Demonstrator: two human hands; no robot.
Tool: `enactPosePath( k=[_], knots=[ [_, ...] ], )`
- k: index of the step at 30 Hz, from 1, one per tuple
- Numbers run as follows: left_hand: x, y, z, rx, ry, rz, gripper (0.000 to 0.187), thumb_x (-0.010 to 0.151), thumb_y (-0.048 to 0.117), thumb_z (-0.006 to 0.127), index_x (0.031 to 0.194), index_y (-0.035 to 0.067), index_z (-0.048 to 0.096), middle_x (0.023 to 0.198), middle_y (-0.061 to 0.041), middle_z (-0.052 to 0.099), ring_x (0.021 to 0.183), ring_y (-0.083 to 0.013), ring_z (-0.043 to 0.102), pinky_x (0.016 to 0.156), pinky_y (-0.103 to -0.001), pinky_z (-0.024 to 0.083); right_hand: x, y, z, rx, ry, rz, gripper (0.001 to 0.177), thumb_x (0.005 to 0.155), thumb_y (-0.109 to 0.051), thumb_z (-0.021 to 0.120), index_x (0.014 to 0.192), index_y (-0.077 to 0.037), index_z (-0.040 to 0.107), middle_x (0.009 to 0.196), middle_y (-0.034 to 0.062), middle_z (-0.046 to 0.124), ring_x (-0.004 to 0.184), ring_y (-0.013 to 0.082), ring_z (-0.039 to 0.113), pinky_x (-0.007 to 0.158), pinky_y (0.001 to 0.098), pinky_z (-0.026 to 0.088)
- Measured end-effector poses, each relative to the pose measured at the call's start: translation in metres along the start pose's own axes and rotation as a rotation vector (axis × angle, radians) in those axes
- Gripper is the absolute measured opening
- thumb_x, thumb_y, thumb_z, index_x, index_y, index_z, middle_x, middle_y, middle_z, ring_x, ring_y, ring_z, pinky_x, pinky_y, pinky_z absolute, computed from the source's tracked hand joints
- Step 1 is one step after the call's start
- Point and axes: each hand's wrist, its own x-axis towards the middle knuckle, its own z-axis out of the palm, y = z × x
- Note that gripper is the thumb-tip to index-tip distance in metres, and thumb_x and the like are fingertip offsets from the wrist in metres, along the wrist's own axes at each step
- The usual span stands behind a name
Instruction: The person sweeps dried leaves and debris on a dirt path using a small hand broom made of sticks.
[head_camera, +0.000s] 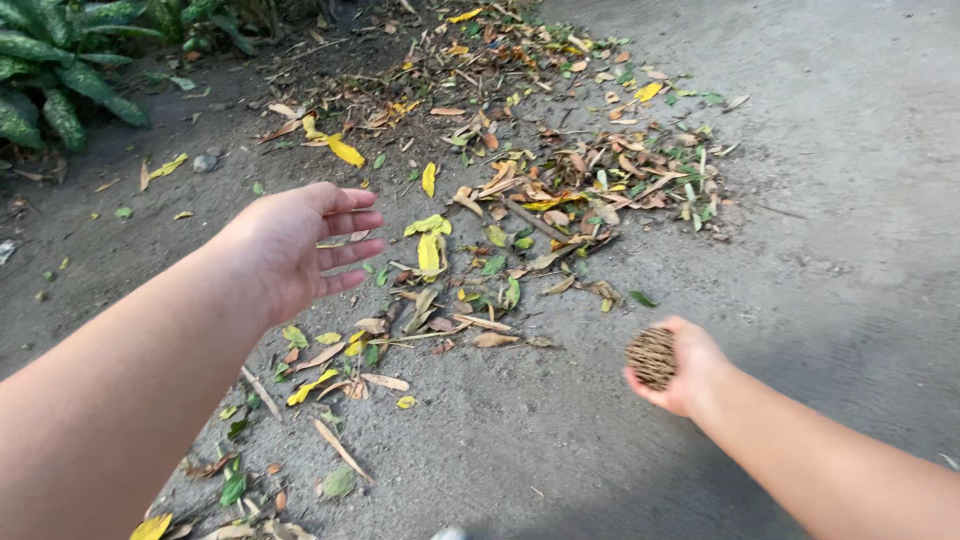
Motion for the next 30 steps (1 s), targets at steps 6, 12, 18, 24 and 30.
enactPosePath(
  k=[6,12,18,24,30],
  knots=[
    [0.013,-0.003,-0.024,-0.001,0.033,-0.026,0.026,0.102,0.025,0.044,0.115,0.017,0.066,0.11,0.002,0.07,0.109,-0.0193,0.066,0.102,-0.046,0.047,0.021,0.022,0.015,-0.031,0.025,0.091,0.018,0.092,-0.029,0.057,0.089,-0.011,0.061,0.085,0.0078,0.066,0.08,0.0254,0.063,0.073,0.0452,0.059],
    [0.028,0.005,-0.046,-0.022,0.093,-0.034,0.026,0.102,0.026,0.045,0.115,0.017,0.066,0.111,0.002,0.069,0.108,-0.0194,0.065,0.102,-0.046,0.047,0.004,0.062,0.13,-0.12,-0.311,0.229,0.023,0.085,-0.028,0.067,0.093,-0.007,0.061,0.087,0.0124,0.065,0.079,0.03,0.065,0.068,0.0448,0.06],
    [0.044,0.016,-0.062,-0.001,0.103,-0.019,0.027,0.102,0.027,0.044,0.115,0.018,0.066,0.111,0.002,0.069,0.107,-0.0187,0.065,0.099,-0.045,0.047,-0.018,0.038,0.167,-0.089,-0.489,0.211,0.041,0.081,-0.032,0.067,0.106,0.0,0.064,0.093,0.0198,0.068,0.08,0.0335,0.068,0.057,0.0362,0.057],
    [0.068,0.031,-0.033,0.007,0.033,-0.026,0.026,0.102,0.025,0.044,0.114,0.019,0.066,0.11,0.003,0.069,0.108,-0.0188,0.065,0.097,-0.045,0.047,-0.036,-0.007,0.145,0.022,-0.458,0.189,0.055,0.079,-0.037,0.066,0.113,0.006,0.065,0.098,0.0253,0.07,0.081,0.0343,0.071,0.055,0.0324,0.058],
    [0.084,0.04,0.014,0.03,-0.083,-0.02,0.025,0.102,0.027,0.046,0.113,0.018,0.067,0.109,0.003,0.069,0.107,-0.0183,0.066,0.097,-0.044,0.049,-0.033,-0.033,0.102,0.015,-0.179,0.0,0.037,0.084,-0.032,0.064,0.104,-0.001,0.061,0.096,0.019,0.067,0.083,0.034,0.067,0.064,0.0411,0.058]
  ],
)
